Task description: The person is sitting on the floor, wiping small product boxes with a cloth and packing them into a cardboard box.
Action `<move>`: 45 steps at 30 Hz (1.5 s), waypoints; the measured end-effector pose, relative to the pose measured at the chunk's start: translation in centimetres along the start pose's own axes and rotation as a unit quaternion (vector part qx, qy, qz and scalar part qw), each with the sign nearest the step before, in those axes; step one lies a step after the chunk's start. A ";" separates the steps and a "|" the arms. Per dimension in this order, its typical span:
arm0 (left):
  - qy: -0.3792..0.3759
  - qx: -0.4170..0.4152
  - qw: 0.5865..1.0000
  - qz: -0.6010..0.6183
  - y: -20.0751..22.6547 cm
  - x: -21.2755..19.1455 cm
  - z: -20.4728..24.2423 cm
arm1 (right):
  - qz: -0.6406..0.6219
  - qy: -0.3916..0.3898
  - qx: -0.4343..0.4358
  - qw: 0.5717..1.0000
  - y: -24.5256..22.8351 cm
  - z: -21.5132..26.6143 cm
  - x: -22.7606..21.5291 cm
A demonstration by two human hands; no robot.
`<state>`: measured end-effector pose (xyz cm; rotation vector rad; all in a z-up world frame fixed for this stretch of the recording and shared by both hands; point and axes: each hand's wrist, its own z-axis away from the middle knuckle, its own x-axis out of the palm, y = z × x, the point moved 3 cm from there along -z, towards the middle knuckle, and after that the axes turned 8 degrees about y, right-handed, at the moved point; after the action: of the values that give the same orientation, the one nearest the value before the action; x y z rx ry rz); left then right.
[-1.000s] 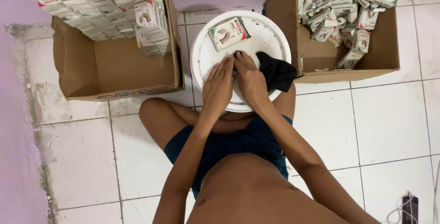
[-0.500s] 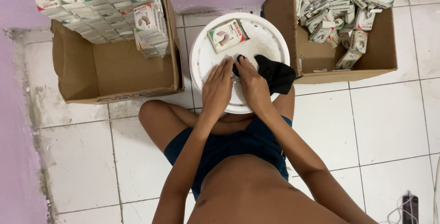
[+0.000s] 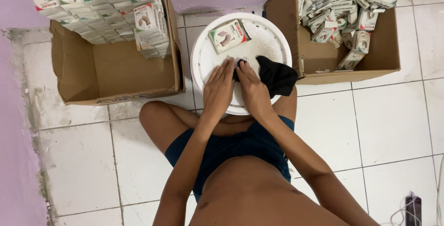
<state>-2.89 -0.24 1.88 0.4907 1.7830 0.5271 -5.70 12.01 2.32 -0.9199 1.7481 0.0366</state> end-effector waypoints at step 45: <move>-0.034 0.032 0.998 0.034 -0.5 -0.2 0.4 | -0.018 0.004 -0.020 1.000 -2.6 1.3 -2.6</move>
<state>-2.44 -0.69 1.65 0.6094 1.7266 0.4950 -2.87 12.25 5.03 -0.9822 1.7430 0.0439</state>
